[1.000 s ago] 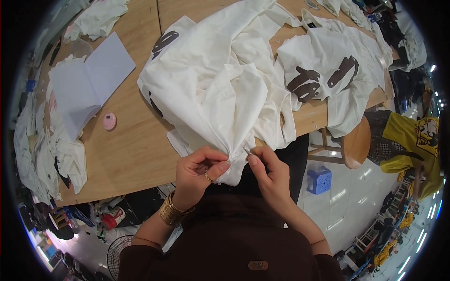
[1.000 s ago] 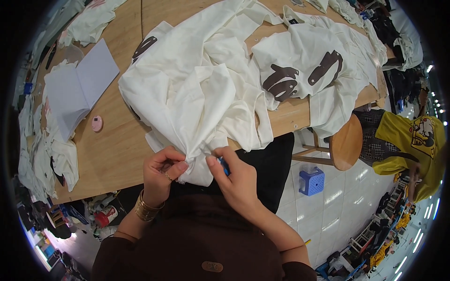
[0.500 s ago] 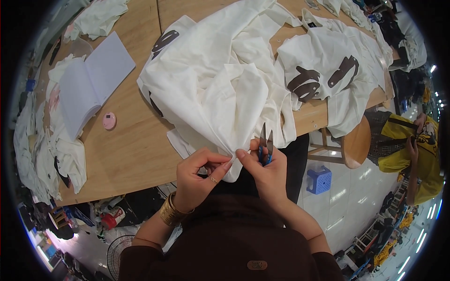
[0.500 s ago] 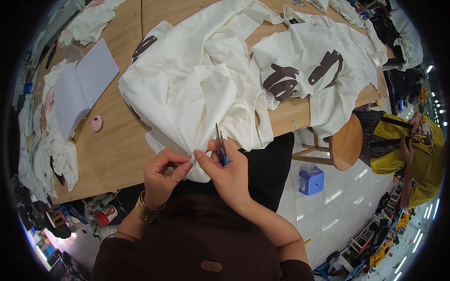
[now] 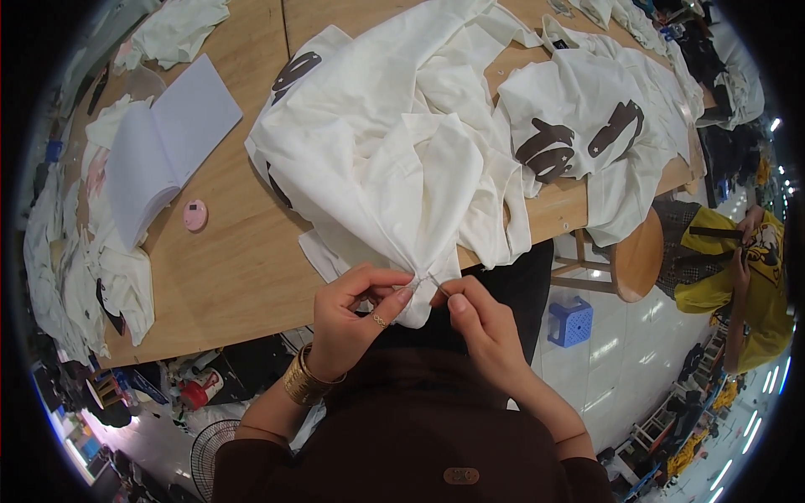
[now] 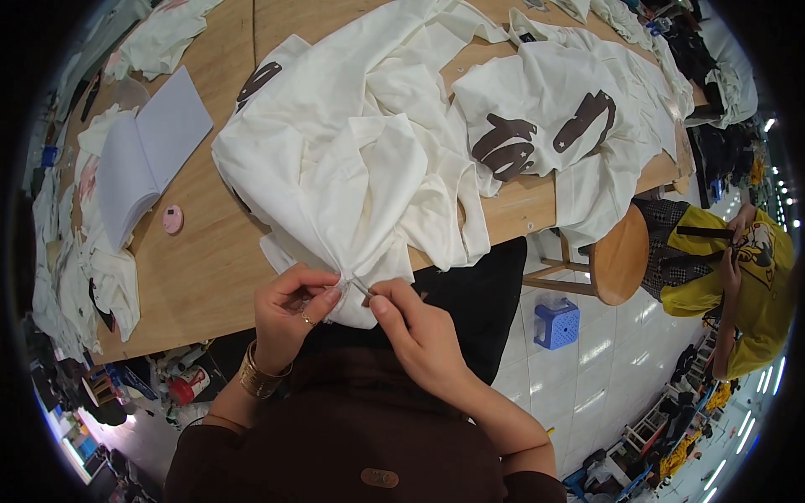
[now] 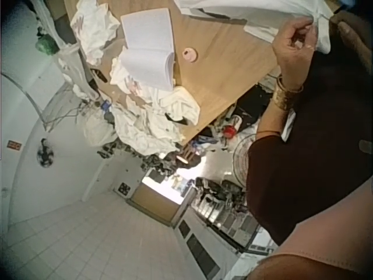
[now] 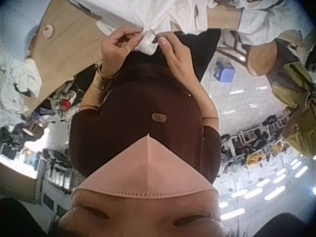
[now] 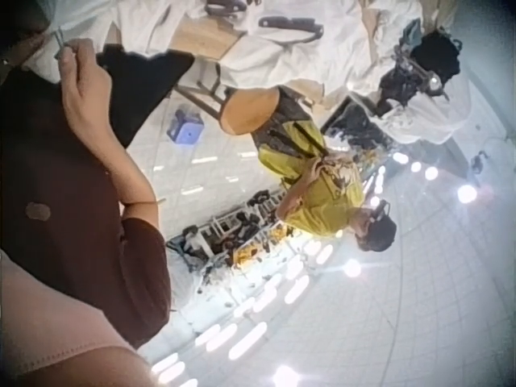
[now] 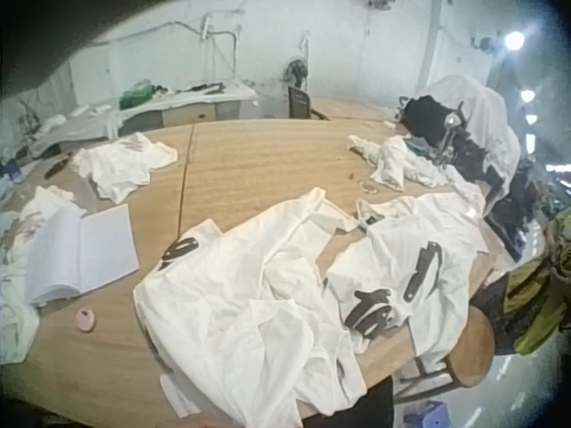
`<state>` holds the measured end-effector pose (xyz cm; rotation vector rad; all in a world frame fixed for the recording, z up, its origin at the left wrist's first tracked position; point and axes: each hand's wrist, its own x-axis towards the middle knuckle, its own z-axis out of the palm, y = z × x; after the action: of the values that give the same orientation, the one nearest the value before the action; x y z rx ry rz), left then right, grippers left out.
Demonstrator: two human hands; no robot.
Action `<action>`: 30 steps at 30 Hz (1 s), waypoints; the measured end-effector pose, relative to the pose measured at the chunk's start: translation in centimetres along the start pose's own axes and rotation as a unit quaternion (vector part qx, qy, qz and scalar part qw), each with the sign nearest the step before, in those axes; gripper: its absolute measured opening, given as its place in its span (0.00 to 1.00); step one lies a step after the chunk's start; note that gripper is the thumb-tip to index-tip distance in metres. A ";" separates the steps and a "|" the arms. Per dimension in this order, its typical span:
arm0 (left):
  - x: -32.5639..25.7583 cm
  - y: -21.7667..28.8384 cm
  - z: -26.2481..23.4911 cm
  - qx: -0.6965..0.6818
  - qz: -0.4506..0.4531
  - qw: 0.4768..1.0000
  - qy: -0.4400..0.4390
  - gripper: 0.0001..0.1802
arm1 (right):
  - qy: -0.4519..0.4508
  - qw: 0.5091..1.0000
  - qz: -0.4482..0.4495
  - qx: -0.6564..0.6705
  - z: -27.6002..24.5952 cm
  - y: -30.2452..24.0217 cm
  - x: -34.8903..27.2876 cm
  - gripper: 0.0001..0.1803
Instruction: Trimming excess threads from white t-shirts and recording progress in a notebook.
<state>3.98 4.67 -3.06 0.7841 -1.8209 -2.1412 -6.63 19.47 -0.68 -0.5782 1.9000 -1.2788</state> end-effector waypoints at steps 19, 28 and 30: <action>-0.1 0.1 0.5 0.156 0.141 0.977 0.030 0.08 | -0.053 0.997 0.058 0.004 0.3 -0.2 -0.2 0.13; 0.0 -0.2 0.9 0.244 0.238 0.938 0.054 0.09 | -0.005 0.999 0.022 -0.043 0.7 0.5 -0.2 0.12; -0.1 -0.2 0.9 0.232 0.227 0.944 0.052 0.09 | 0.004 0.999 0.015 -0.048 0.7 0.5 -0.2 0.12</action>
<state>3.58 5.54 -3.20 0.4792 -2.2138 -1.3825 -5.89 19.41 -1.23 -0.5926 1.9776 -1.1782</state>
